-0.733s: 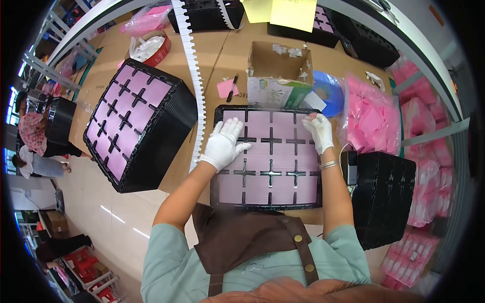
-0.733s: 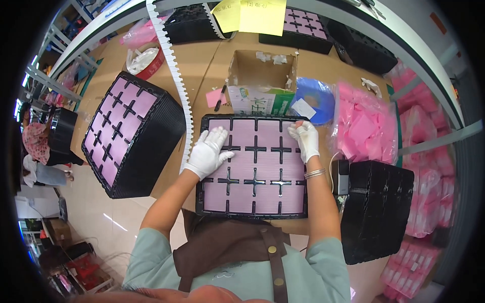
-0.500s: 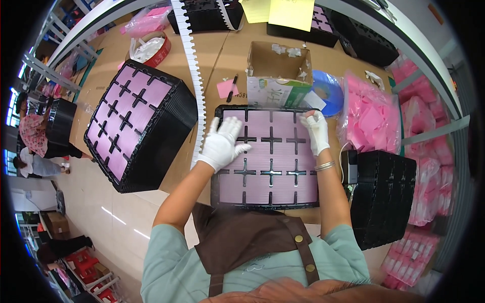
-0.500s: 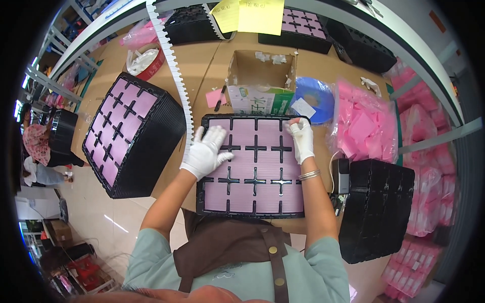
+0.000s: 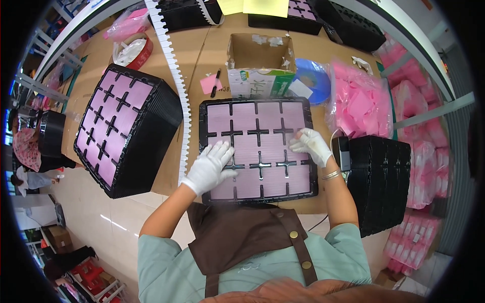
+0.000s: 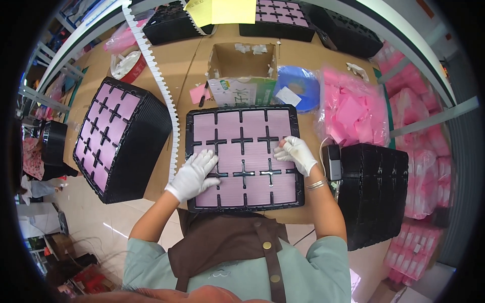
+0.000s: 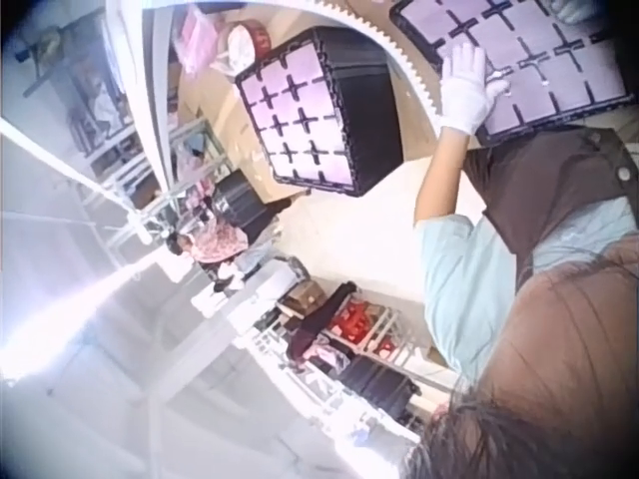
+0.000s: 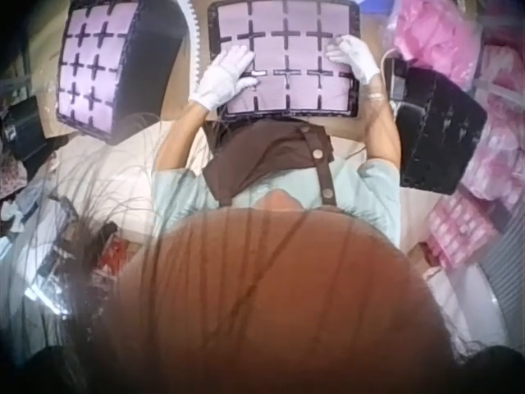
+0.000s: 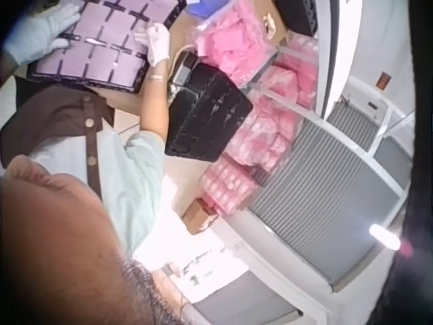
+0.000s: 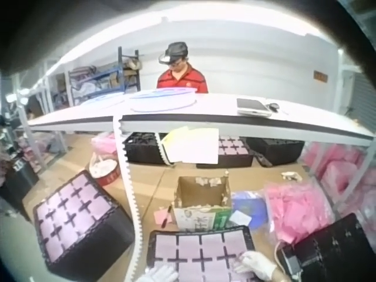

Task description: The person attaches adhesive tabs from a strip onto plastic trays and places pink foam inserts onto the trays by hand.

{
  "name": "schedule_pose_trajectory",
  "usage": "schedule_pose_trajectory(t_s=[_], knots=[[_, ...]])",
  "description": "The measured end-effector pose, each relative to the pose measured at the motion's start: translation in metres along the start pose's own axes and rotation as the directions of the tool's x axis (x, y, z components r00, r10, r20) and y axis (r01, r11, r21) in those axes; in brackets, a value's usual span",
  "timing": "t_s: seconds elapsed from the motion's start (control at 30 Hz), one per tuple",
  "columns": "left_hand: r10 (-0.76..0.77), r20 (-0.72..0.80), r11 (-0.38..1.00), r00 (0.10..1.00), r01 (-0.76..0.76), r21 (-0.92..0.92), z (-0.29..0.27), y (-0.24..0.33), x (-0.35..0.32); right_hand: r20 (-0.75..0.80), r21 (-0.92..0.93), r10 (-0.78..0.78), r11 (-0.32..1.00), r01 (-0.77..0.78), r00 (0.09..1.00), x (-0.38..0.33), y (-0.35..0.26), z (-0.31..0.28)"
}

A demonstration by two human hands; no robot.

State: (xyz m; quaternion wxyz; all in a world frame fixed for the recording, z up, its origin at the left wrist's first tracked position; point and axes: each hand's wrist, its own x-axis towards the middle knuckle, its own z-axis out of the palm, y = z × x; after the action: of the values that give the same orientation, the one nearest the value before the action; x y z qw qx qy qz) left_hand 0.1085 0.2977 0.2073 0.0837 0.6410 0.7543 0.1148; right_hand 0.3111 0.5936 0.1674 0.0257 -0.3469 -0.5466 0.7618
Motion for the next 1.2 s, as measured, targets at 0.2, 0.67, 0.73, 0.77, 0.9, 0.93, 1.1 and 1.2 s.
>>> schedule_pose_trajectory(t_s=[0.2,0.67,0.73,0.77,0.9,0.93,1.1,1.2], knots=[[-0.006,0.169,0.999,0.986,0.000,0.034,-0.007,0.017,-0.043,0.015,-0.166,0.029,0.986,-0.026,0.999,-0.044,-0.012,0.005],[-0.024,0.261,0.997,0.965,0.044,-0.070,-0.017,0.042,-0.087,0.000,-0.441,0.155,0.887,-0.139,0.988,-0.084,0.029,0.017],[0.003,0.187,0.999,0.982,0.004,-0.037,0.001,0.048,-0.085,-0.006,-0.065,0.024,0.998,-0.025,1.000,-0.076,0.040,0.026],[0.044,0.118,0.999,0.992,-0.043,-0.009,0.008,0.050,-0.085,0.002,-0.071,0.016,0.997,-0.016,1.000,-0.076,0.041,0.025],[-0.012,0.205,0.998,0.979,0.025,-0.059,-0.004,0.057,-0.108,-0.002,-0.435,0.092,0.897,-0.084,0.996,-0.092,0.036,0.015],[0.003,0.177,0.978,0.984,0.034,-0.205,-0.015,0.050,-0.109,-0.138,-0.392,-0.009,0.919,-0.046,0.990,-0.097,0.037,0.007],[-0.521,-0.513,0.849,0.682,0.477,-0.229,0.045,0.023,-0.111,-0.375,-0.879,-0.520,0.463,-0.116,0.767,-0.092,0.074,-0.020],[-0.740,-0.202,0.608,0.641,0.509,-0.609,0.058,0.023,-0.099,-0.360,-0.874,-0.654,0.486,0.005,0.665,-0.079,0.096,-0.030]])
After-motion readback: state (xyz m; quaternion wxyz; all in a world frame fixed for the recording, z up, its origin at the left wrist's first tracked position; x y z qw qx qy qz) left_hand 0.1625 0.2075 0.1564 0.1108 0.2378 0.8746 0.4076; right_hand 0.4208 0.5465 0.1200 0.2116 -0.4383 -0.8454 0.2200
